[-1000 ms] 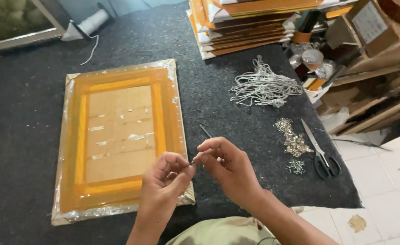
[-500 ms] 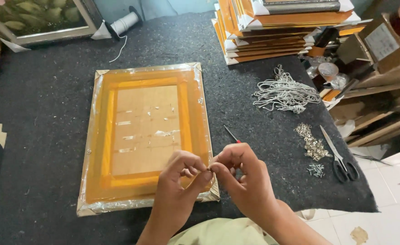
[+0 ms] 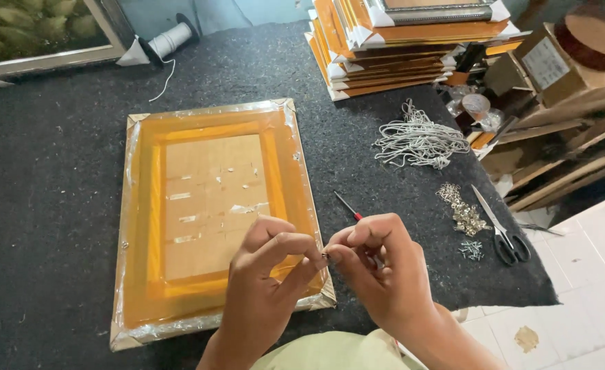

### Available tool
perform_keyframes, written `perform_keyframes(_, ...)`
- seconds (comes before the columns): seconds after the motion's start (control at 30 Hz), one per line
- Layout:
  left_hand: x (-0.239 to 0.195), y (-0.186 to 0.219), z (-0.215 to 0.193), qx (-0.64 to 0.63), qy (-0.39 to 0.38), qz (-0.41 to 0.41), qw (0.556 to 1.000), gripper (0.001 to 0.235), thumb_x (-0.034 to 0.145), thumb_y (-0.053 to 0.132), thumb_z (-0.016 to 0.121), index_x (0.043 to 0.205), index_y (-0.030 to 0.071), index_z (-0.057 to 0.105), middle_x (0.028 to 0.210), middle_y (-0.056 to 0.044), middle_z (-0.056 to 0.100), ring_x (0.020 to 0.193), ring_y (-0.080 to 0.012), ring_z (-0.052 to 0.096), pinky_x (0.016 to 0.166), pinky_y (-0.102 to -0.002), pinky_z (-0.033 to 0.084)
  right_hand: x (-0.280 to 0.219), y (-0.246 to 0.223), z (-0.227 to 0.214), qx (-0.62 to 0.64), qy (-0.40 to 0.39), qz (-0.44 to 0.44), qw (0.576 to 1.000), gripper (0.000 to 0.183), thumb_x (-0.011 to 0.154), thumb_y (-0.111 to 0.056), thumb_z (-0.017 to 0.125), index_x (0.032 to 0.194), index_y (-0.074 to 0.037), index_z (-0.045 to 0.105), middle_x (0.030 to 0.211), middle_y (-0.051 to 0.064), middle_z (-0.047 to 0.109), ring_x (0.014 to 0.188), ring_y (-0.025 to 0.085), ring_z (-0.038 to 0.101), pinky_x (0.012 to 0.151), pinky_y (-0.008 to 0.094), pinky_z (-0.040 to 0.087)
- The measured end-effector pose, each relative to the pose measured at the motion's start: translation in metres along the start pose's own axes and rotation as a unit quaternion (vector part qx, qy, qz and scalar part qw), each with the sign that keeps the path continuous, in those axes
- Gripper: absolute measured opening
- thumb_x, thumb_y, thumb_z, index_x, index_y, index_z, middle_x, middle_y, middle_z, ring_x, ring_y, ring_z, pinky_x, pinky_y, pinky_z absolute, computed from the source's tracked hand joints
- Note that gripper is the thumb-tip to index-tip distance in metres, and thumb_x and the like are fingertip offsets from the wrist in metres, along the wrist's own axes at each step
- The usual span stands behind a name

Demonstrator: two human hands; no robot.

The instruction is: Attaching a hanging wire to the back of a picture frame using screws and a screwdriver.

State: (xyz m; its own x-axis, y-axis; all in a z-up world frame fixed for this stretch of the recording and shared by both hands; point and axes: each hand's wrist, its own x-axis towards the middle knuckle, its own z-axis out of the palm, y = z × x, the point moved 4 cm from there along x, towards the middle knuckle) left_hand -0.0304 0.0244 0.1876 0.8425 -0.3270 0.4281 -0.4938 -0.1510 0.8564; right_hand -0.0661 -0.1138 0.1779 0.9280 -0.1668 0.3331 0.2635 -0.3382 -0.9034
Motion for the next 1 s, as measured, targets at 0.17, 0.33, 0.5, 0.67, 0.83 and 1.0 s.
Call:
perform_keyframes(0.17, 0.0059, -0.0018, -0.0019, -0.011, -0.02, -0.001, 1.0, 0.004, 0.077, 0.013, 0.064, 0.075, 0.014, 0.061, 0.073, -0.002, 0.053, 0.069, -0.0142, 0.053, 0.06, -0.025, 0.045, 0.0004, -0.0034, -0.0012, -0.033, 0.011, -0.011, 0.999, 0.014, 0.079, -0.012, 0.059, 0.087, -0.01, 0.047, 0.073, 0.005, 0.067, 0.046, 0.005, 0.047, 0.043, 0.017, 0.039)
perform_keyframes(0.33, 0.0098, -0.0002, -0.0033, -0.003, -0.031, 0.007, 0.999, 0.005, 0.077, 0.01, 0.064, 0.075, 0.014, 0.061, 0.072, -0.001, 0.055, 0.07, -0.0143, 0.053, 0.06, -0.025, 0.044, 0.0011, -0.0032, -0.0009, -0.049, 0.012, -0.04, 0.998, 0.014, 0.08, -0.009, 0.058, 0.087, -0.01, 0.047, 0.076, 0.007, 0.067, 0.055, 0.006, 0.056, 0.046, 0.017, 0.042)
perform_keyframes(0.5, 0.0093, -0.0019, -0.0047, 0.02, -0.034, 0.011, 0.999, 0.008, 0.075, 0.009, 0.065, 0.074, 0.016, 0.061, 0.072, 0.0, 0.053, 0.07, -0.0148, 0.052, 0.064, -0.027, 0.042, 0.0014, -0.0037, -0.0003, -0.058, 0.014, -0.04, 0.997, 0.014, 0.08, -0.011, 0.059, 0.084, -0.01, 0.046, 0.073, 0.005, 0.067, 0.045, 0.003, 0.04, 0.042, 0.016, 0.035)
perform_keyframes(0.67, 0.0049, -0.0025, -0.0049, 0.067, 0.002, 0.042, 0.997, 0.006, 0.076, 0.015, 0.067, 0.079, 0.016, 0.062, 0.073, 0.0, 0.05, 0.071, -0.016, 0.049, 0.064, -0.028, 0.04, 0.0013, -0.0036, 0.0009, -0.064, 0.013, -0.026, 0.998, 0.013, 0.08, -0.011, 0.059, 0.085, -0.011, 0.047, 0.076, 0.004, 0.069, 0.045, 0.004, 0.042, 0.044, 0.017, 0.037)
perform_keyframes(0.83, 0.003, -0.0007, -0.0055, 0.129, 0.027, 0.068, 0.989, 0.005, 0.075, 0.018, 0.068, 0.078, 0.018, 0.064, 0.072, 0.0, 0.046, 0.07, -0.0169, 0.045, 0.061, -0.028, 0.038, 0.0018, -0.0039, 0.0007, -0.079, 0.022, -0.023, 0.996, 0.014, 0.079, -0.013, 0.06, 0.083, -0.012, 0.047, 0.075, 0.002, 0.07, 0.045, 0.004, 0.042, 0.043, 0.016, 0.037)
perform_keyframes(1.0, 0.0038, 0.0005, -0.0031, 0.167, -0.003, 0.105, 0.98, 0.003, 0.081, 0.018, 0.061, 0.08, 0.015, 0.06, 0.073, -0.002, 0.049, 0.067, -0.0207, 0.046, 0.067, -0.034, 0.038, 0.0029, -0.0064, 0.0015, -0.076, 0.029, -0.025, 0.996, 0.021, 0.079, -0.009, 0.059, 0.076, -0.012, 0.039, 0.069, 0.004, 0.068, 0.043, 0.004, 0.039, 0.04, 0.017, 0.032)
